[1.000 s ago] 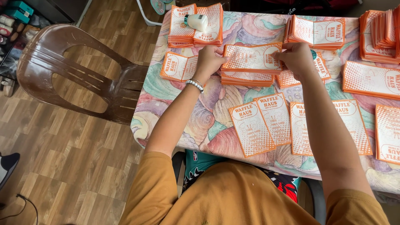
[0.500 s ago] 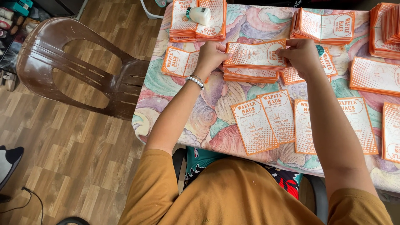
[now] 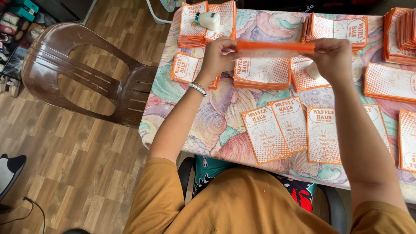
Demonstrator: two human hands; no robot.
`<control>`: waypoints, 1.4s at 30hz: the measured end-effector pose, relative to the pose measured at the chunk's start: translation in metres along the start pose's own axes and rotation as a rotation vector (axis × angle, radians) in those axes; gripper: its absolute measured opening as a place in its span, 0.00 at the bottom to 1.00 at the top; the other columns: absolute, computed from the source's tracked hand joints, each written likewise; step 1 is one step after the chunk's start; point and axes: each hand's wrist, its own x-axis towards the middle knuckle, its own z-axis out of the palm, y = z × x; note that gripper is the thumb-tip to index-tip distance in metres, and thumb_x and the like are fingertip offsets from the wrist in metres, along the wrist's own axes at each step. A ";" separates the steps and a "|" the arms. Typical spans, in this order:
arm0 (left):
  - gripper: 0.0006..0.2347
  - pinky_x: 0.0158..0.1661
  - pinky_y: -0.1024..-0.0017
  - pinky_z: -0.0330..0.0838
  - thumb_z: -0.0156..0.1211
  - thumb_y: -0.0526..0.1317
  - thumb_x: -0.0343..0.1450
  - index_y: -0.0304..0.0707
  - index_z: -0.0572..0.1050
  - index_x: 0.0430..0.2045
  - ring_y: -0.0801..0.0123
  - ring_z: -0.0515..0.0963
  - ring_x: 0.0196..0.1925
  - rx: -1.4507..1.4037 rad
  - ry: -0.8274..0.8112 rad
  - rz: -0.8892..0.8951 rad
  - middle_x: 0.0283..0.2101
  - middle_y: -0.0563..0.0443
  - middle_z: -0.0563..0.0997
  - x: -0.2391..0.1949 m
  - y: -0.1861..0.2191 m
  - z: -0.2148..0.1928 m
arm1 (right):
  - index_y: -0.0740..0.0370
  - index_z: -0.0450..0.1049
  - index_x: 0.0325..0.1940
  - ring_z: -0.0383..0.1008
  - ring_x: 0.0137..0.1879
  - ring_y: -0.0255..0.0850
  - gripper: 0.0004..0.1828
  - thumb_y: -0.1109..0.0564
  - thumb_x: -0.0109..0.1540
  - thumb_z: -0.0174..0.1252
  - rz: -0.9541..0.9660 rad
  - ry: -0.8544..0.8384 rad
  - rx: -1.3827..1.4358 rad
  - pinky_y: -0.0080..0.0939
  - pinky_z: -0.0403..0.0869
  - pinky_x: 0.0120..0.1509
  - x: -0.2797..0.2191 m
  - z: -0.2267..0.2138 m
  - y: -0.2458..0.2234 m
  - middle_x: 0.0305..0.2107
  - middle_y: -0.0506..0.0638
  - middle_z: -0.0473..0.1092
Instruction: Folding and stacking paper bags for packaging on a table.
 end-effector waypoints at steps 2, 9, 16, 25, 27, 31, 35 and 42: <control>0.07 0.44 0.71 0.78 0.71 0.28 0.65 0.46 0.84 0.29 0.69 0.81 0.42 0.063 0.027 0.140 0.36 0.57 0.82 -0.002 0.004 -0.004 | 0.63 0.84 0.48 0.75 0.48 0.35 0.12 0.73 0.64 0.66 -0.208 -0.020 -0.071 0.34 0.74 0.51 -0.010 -0.006 -0.016 0.43 0.50 0.79; 0.15 0.47 0.67 0.78 0.62 0.19 0.64 0.46 0.84 0.28 0.61 0.81 0.50 0.261 -0.002 0.301 0.49 0.52 0.80 0.004 -0.004 -0.011 | 0.61 0.88 0.42 0.75 0.42 0.45 0.11 0.74 0.69 0.71 -0.753 0.042 -0.402 0.44 0.70 0.46 -0.023 0.000 0.003 0.47 0.54 0.79; 0.13 0.54 0.65 0.79 0.63 0.21 0.65 0.44 0.85 0.30 0.57 0.83 0.52 0.215 -0.052 0.277 0.52 0.48 0.80 0.005 -0.019 -0.009 | 0.63 0.87 0.48 0.80 0.47 0.44 0.17 0.79 0.66 0.62 -0.580 0.018 -0.296 0.39 0.74 0.45 -0.026 0.009 0.018 0.52 0.57 0.78; 0.11 0.50 0.65 0.79 0.63 0.23 0.66 0.43 0.85 0.30 0.57 0.82 0.52 0.248 -0.063 0.260 0.50 0.47 0.81 0.005 -0.031 -0.008 | 0.70 0.85 0.47 0.80 0.51 0.52 0.16 0.81 0.65 0.58 -0.561 -0.009 -0.232 0.45 0.80 0.54 -0.025 0.023 0.019 0.49 0.62 0.78; 0.09 0.49 0.66 0.79 0.65 0.24 0.68 0.40 0.84 0.33 0.58 0.83 0.50 0.213 -0.048 0.318 0.49 0.45 0.81 0.005 -0.024 -0.008 | 0.73 0.84 0.45 0.79 0.51 0.53 0.14 0.83 0.65 0.60 -0.566 0.059 -0.173 0.45 0.78 0.54 -0.024 0.023 0.016 0.48 0.63 0.78; 0.09 0.50 0.65 0.81 0.64 0.24 0.70 0.39 0.83 0.38 0.56 0.83 0.51 0.200 -0.038 0.356 0.50 0.45 0.81 0.001 -0.011 -0.008 | 0.75 0.84 0.45 0.79 0.53 0.56 0.15 0.85 0.65 0.58 -0.563 0.091 -0.101 0.46 0.78 0.57 -0.028 0.019 0.009 0.49 0.66 0.76; 0.12 0.56 0.63 0.80 0.63 0.25 0.72 0.42 0.80 0.46 0.56 0.82 0.55 0.182 0.051 0.379 0.54 0.44 0.79 -0.009 -0.001 -0.003 | 0.78 0.82 0.44 0.79 0.51 0.58 0.19 0.86 0.58 0.51 -0.576 0.164 -0.064 0.48 0.79 0.55 -0.034 0.017 -0.008 0.47 0.69 0.77; 0.13 0.62 0.54 0.77 0.57 0.22 0.73 0.33 0.76 0.48 0.48 0.79 0.58 0.354 0.156 0.592 0.51 0.43 0.81 -0.019 0.020 0.003 | 0.81 0.81 0.44 0.78 0.49 0.59 0.22 0.86 0.55 0.47 -0.552 0.220 -0.008 0.48 0.75 0.53 -0.039 0.007 -0.030 0.43 0.71 0.77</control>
